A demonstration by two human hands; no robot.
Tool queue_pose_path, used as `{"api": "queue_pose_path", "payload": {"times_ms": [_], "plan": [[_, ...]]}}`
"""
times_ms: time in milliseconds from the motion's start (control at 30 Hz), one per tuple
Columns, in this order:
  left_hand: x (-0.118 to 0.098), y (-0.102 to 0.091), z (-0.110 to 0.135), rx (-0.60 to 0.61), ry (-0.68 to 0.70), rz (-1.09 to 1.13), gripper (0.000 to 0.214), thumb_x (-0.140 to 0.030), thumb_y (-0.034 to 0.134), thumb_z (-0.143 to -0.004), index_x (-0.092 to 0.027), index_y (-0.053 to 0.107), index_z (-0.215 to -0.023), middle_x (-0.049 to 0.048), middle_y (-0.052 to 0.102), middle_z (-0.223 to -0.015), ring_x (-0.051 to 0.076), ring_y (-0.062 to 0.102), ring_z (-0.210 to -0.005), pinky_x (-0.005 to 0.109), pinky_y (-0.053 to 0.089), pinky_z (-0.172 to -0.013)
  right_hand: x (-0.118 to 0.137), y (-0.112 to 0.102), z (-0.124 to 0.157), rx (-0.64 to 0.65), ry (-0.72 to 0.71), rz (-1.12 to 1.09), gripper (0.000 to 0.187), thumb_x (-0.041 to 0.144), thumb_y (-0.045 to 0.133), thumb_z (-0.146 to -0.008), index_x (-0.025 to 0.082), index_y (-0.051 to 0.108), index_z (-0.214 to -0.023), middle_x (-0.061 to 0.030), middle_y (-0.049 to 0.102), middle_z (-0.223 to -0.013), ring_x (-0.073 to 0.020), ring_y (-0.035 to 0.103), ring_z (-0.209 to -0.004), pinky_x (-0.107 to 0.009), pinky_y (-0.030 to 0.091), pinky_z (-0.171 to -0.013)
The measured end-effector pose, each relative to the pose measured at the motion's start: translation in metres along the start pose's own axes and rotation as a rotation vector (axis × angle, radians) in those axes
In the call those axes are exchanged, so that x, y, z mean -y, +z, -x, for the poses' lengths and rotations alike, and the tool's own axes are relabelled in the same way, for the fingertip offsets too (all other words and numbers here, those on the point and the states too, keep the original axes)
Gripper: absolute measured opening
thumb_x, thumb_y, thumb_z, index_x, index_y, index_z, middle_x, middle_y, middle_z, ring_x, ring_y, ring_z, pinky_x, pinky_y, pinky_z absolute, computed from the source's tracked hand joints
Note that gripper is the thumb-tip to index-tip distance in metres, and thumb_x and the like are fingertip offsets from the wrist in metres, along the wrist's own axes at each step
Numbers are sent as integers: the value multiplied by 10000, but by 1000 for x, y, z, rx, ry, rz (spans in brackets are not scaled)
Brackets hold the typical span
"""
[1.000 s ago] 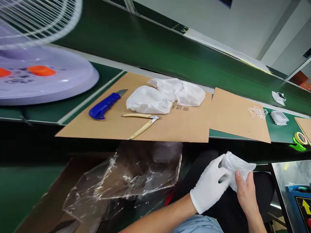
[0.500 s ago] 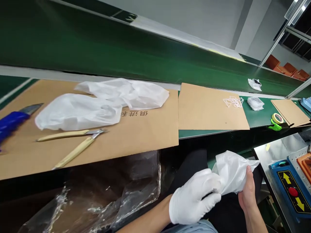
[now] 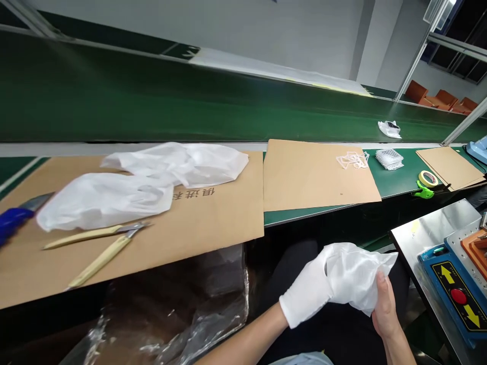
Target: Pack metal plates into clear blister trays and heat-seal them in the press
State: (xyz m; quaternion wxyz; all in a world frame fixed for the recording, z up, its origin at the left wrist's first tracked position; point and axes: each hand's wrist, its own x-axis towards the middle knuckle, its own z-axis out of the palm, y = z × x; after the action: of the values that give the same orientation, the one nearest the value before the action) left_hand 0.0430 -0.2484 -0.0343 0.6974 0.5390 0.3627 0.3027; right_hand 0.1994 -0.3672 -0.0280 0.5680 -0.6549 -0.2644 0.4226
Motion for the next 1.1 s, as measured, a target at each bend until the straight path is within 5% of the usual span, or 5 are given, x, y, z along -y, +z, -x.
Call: {"api": "queue_pose_path", "payload": {"times_ms": [167,433,700,900,1100], "plan": [[8,-3,-1,106,26,-111,303,-460,817,-832,-203,802,-992,91,823,-1012,337,780,-1001,414,638,-889,-6,1,-3,0,12,78,752,825,559,-950,265,608,-1450,-134,723,-1327,-383,662,-1273,-502,577,-1040],[14,-14,8,-342,-45,4,335,-223,785,-721,-207,718,-1049,56,785,-1007,261,738,-942,356,592,-838,-14,7,-51,-331,-20,-20,644,830,623,-907,201,690,-1024,-35,693,-903,-212,649,-833,-301,535,-676],[-18,-26,13,-355,146,141,458,-297,960,-638,-189,683,-986,102,792,-1073,299,756,-1006,364,622,-812,-6,14,-74,-624,-99,-116,617,839,587,-913,227,623,-983,-2,636,-825,-197,633,-765,-306,541,-651],[-70,-55,-73,-298,158,156,616,-677,784,-847,-180,569,-1139,62,746,-833,209,734,-628,284,548,-529,-14,-25,-63,-528,24,-138,788,972,569,-798,232,595,-1068,-67,724,-886,-297,728,-844,-372,586,-667],[-124,-101,-171,-395,-58,-366,614,-638,685,-953,-102,634,-1248,197,789,-1053,271,787,-807,349,604,-692,-29,-79,-31,-261,30,412,809,1014,604,-699,228,614,-890,-3,596,-680,-227,600,-637,-291,472,-577]]}}
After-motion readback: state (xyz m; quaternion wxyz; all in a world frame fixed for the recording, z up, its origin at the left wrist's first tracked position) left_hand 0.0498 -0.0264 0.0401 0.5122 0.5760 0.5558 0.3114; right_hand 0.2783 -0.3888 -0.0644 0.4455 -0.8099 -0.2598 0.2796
